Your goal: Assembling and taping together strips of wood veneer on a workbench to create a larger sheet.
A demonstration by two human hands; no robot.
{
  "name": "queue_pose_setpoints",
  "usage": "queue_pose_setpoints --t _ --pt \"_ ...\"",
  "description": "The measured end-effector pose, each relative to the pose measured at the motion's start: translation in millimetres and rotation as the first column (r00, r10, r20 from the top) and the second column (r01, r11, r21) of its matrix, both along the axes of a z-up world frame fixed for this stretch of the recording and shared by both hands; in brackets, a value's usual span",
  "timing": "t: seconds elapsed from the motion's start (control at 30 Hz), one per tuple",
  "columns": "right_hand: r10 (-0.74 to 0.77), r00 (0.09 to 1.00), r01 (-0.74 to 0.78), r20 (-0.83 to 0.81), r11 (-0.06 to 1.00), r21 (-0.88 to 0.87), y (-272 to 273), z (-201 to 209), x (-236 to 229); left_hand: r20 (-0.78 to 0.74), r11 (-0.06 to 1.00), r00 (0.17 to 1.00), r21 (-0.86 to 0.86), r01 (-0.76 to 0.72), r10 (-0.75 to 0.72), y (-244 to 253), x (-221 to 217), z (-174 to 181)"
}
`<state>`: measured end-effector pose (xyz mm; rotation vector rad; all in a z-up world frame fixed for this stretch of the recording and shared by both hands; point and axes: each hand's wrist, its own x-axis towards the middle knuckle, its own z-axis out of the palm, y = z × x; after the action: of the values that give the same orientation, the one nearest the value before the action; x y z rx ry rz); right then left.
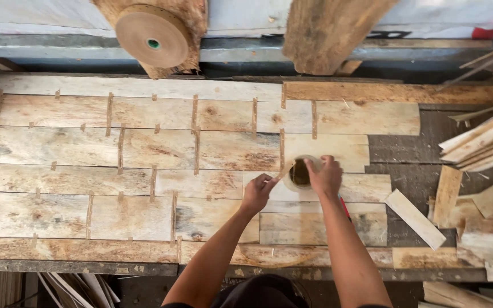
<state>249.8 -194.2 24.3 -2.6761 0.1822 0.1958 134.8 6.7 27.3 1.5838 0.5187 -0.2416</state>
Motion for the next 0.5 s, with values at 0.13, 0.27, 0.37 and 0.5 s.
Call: queue_pose_setpoints --t 0.13,0.27,0.37,0.5 --pt "0.075 0.947 -0.112 0.311 0.988 0.102 44 15 3 -0.012 0.966 0.972 -0.109 -0.234 0.234 48 0 -45" --pt "0.13 0.962 -0.224 0.241 0.878 0.422 111 -2 13 0.234 0.864 0.836 -0.222 -0.452 0.497 89 14 -87" --pt "0.188 0.951 -0.294 0.248 0.801 0.522 154 -28 23 0.241 0.818 0.783 -0.213 -0.534 0.574 114 26 -85" --pt "0.175 0.94 -0.298 0.292 0.838 0.457 195 -55 55 0.217 0.794 0.764 -0.187 -0.578 0.607 139 39 -91"
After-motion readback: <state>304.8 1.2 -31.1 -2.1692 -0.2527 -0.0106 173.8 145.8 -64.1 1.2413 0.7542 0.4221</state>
